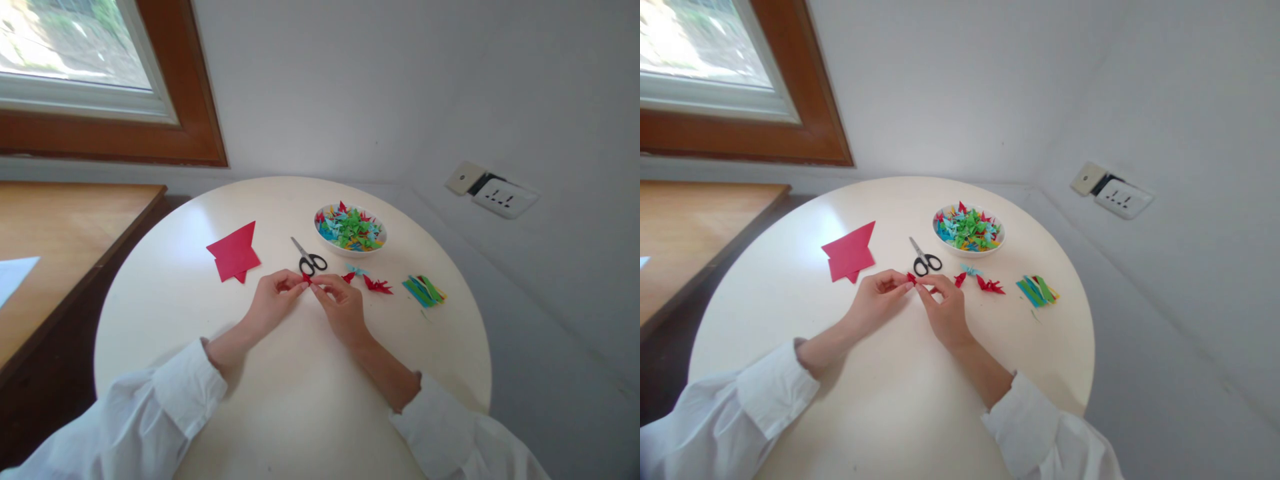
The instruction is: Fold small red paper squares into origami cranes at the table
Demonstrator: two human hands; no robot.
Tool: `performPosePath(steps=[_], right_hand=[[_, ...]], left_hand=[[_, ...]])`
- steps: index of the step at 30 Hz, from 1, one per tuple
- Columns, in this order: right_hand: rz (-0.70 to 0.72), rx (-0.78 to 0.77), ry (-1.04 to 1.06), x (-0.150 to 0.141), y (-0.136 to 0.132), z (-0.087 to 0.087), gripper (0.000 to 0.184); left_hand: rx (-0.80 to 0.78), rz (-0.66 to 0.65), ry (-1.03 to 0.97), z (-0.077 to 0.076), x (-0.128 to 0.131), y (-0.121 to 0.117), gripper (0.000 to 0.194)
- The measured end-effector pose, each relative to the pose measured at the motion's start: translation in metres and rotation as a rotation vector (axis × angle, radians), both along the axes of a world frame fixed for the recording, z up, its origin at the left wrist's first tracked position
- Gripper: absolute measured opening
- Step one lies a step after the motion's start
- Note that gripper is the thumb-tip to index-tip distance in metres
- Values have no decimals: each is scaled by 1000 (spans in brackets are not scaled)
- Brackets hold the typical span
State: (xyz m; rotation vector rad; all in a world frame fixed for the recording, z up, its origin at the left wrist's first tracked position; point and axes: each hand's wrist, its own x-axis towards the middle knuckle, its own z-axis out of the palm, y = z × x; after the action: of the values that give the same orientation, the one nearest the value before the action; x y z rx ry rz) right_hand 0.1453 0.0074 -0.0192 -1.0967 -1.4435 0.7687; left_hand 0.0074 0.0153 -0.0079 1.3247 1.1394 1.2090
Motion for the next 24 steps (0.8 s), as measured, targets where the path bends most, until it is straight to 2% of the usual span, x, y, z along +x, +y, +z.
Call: performPosePath(steps=[11,24], right_hand=[[-10,-125,138,-2,1,-2,8],[17,-129,139,-2,1,1,6]], left_hand=[[20,-43,-21,-2,0,0,17],[0,-67,-73,3,1,-3,11]])
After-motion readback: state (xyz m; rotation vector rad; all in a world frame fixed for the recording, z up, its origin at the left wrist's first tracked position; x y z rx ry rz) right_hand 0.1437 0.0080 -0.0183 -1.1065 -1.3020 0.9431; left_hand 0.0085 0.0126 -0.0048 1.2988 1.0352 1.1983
